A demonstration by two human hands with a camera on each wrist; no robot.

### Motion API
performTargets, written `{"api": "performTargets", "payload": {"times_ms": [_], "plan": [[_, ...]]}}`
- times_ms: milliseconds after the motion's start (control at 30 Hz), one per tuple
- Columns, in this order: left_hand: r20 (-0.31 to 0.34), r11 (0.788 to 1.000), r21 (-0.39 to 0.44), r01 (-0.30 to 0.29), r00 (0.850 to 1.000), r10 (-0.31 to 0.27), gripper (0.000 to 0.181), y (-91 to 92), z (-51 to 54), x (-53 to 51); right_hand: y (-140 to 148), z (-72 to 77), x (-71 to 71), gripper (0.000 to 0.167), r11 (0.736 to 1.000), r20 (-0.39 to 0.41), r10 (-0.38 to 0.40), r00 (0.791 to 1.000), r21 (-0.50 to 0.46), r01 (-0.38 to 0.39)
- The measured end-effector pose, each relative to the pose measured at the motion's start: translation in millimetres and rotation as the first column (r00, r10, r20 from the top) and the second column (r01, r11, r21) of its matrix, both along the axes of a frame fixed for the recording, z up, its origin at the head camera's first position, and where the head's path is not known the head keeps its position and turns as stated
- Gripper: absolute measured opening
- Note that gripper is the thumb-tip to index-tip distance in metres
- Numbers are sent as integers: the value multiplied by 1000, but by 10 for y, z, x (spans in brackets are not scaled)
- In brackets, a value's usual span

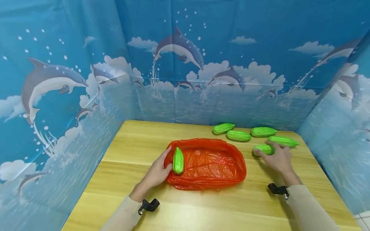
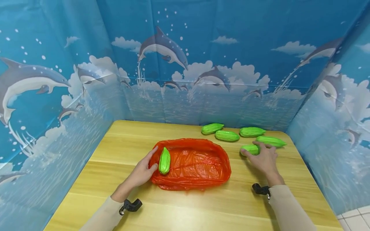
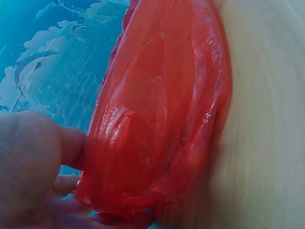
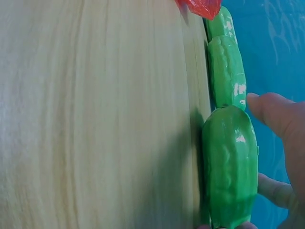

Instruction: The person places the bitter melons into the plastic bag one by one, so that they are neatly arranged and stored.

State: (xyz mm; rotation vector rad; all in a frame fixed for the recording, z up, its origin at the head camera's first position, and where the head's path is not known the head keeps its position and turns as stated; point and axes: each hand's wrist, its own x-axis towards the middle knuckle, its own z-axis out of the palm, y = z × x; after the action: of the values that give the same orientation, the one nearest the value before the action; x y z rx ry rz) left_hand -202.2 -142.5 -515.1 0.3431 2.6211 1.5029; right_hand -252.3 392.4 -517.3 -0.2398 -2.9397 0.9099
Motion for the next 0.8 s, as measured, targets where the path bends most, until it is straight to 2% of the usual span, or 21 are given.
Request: {"api": "performTargets", "payload": {"times_ms": [267,467,800], "plan": [[7,1000,-4,-5,1000,5,78,-29,-40,-13,-74,-43,5,93,998,32,56,998,-38,-54],[5,1000,-1,-5,1000,5,78,-21,-37,-23,-104,-6,33,82,995,26,91,995,-49,-90],[-22,1000,3,6,1000,-6,78,21,11,-29,-128,71,32,80,993,31,90,996,-76,-87]]}}
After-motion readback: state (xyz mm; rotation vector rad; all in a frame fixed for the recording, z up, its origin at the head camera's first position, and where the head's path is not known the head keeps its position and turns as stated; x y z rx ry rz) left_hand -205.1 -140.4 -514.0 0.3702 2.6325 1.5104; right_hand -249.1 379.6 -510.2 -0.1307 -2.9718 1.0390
